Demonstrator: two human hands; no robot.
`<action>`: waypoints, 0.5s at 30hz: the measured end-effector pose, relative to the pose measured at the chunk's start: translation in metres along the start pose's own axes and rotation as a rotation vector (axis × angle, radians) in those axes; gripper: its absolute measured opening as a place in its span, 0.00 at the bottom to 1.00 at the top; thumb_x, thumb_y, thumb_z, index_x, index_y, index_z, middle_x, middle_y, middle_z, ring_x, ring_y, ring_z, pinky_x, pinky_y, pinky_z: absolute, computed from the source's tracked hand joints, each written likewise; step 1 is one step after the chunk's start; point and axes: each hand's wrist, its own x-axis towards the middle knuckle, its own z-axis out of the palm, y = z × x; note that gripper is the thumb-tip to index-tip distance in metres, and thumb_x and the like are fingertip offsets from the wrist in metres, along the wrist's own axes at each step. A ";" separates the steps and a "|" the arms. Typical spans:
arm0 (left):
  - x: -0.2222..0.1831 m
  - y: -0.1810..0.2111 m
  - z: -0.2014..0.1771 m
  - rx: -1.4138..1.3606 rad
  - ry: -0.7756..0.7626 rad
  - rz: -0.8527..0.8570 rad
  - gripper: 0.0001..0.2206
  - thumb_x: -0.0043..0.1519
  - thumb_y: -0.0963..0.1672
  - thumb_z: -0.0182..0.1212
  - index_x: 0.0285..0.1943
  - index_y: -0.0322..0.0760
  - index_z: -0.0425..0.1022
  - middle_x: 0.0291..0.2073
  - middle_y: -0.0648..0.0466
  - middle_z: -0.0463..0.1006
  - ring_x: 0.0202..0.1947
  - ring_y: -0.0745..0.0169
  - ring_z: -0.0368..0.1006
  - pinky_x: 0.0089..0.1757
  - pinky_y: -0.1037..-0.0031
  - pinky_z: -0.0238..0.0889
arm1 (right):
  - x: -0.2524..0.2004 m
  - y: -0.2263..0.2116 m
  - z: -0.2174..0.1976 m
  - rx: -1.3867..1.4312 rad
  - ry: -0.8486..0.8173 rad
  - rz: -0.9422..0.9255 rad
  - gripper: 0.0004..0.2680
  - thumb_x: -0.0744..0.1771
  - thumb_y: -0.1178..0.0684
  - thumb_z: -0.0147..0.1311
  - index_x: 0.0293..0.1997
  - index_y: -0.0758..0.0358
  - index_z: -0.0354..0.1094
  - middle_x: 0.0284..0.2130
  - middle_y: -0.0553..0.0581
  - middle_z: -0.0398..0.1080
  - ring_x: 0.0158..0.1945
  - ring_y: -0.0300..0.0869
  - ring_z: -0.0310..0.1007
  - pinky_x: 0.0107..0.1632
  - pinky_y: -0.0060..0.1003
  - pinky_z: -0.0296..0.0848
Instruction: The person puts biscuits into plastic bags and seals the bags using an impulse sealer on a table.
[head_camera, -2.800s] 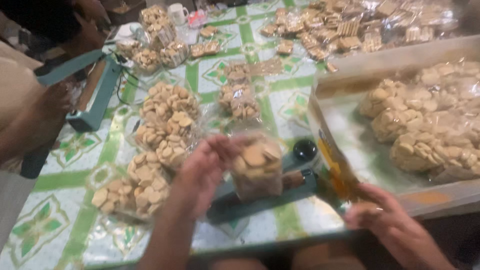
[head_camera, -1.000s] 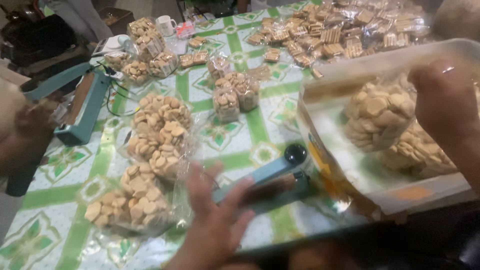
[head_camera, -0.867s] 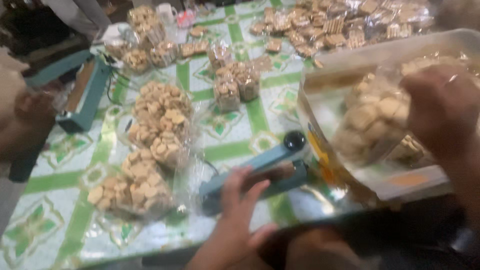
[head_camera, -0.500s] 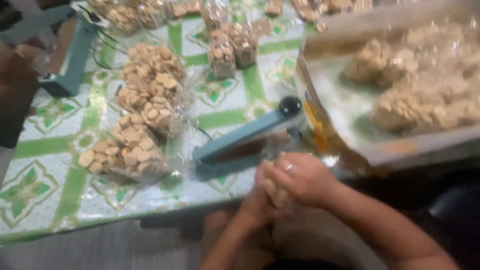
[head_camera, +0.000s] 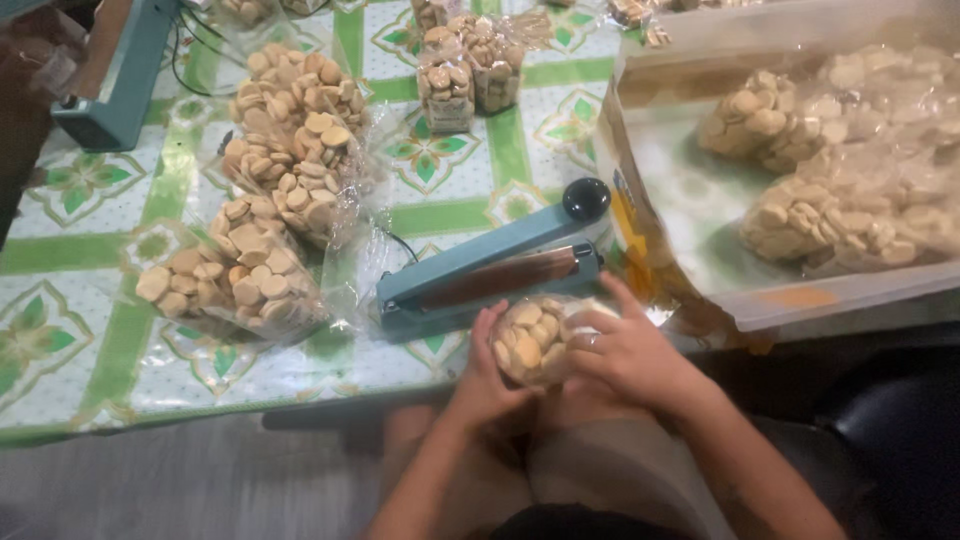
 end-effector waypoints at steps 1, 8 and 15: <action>0.002 0.000 0.003 0.007 0.039 -0.027 0.60 0.49 0.47 0.81 0.80 0.33 0.29 0.76 0.39 0.52 0.75 0.42 0.55 0.70 0.59 0.50 | 0.004 0.000 -0.001 0.104 0.084 0.029 0.10 0.61 0.46 0.63 0.42 0.51 0.74 0.42 0.48 0.74 0.55 0.44 0.71 0.66 0.64 0.57; 0.008 -0.001 -0.006 0.065 -0.006 -0.122 0.61 0.42 0.50 0.84 0.80 0.33 0.39 0.72 0.42 0.59 0.73 0.47 0.58 0.68 0.60 0.53 | 0.062 0.011 0.000 -0.063 0.078 -0.018 0.09 0.61 0.53 0.54 0.43 0.54 0.73 0.44 0.52 0.75 0.53 0.48 0.73 0.55 0.46 0.66; 0.022 0.004 -0.002 -0.089 -0.050 -0.161 0.59 0.41 0.51 0.84 0.79 0.33 0.44 0.71 0.44 0.61 0.73 0.49 0.60 0.68 0.62 0.55 | 0.085 0.016 0.023 -0.148 -0.005 -0.089 0.02 0.60 0.54 0.55 0.30 0.52 0.69 0.29 0.48 0.69 0.38 0.45 0.71 0.45 0.42 0.65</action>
